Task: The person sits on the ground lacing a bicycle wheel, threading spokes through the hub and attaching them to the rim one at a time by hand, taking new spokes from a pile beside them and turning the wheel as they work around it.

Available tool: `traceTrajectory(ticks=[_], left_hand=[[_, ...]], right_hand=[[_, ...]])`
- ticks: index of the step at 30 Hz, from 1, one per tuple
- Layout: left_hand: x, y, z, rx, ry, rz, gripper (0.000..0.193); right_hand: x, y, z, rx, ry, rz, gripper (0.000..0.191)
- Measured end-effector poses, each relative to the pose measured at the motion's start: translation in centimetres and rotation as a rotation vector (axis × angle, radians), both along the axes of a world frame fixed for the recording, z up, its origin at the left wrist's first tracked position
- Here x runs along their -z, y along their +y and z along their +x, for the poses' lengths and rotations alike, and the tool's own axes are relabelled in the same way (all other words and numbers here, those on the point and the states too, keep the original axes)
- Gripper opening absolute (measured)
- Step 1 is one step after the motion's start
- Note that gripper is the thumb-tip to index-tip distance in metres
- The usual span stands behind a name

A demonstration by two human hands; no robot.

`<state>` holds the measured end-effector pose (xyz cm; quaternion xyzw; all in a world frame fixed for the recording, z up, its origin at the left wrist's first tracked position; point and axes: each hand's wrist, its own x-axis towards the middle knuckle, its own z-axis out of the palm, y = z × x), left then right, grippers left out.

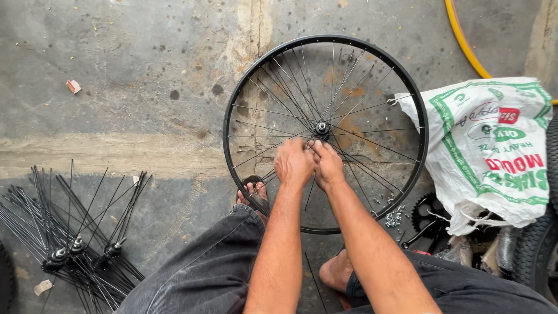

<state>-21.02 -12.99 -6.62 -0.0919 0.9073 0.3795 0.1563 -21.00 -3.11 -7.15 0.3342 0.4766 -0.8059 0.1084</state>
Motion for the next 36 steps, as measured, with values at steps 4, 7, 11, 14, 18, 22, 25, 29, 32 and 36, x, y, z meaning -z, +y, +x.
traceTrajectory(ticks=[4,7,11,14,18,22,25,29,32,36], left_hand=[[3.0,-0.1,0.3,-0.027,-0.07,0.007,0.033],[4.5,0.1,0.8,-0.116,-0.128,0.141,0.031],[5.1,1.1,1.1,-0.239,-0.076,0.243,0.032],[5.3,2.2,1.3,-0.3,-0.075,0.262,0.034],[5.4,3.8,1.9,-0.338,-0.117,0.305,0.033],[4.9,4.9,2.4,-0.354,-0.058,0.215,0.031],[4.0,5.5,2.8,-0.332,-0.042,0.165,0.028],[3.1,6.2,3.8,-0.324,0.022,0.097,0.026],[2.8,6.5,4.4,-0.287,0.041,0.087,0.028],[1.8,6.8,3.8,-0.232,0.052,0.045,0.035]], right_hand=[[0.1,-0.7,-1.6,0.046,-0.018,-0.093,0.02],[0.2,-0.7,-1.9,0.023,-0.029,-0.026,0.021],[0.5,0.2,-1.7,-0.055,-0.024,0.115,0.022],[0.8,1.6,-0.8,-0.153,-0.025,0.225,0.022],[0.8,4.9,2.9,-0.445,-0.059,0.561,0.016],[-0.8,10.3,9.1,-0.929,-0.094,1.193,0.016],[-1.7,12.5,13.1,-0.98,-0.13,1.498,0.017],[-1.8,13.4,15.4,-0.716,0.001,1.527,0.021],[-2.4,13.9,16.1,-0.579,0.059,1.406,0.023],[-3.7,13.5,15.2,-0.516,0.115,1.584,0.026]])
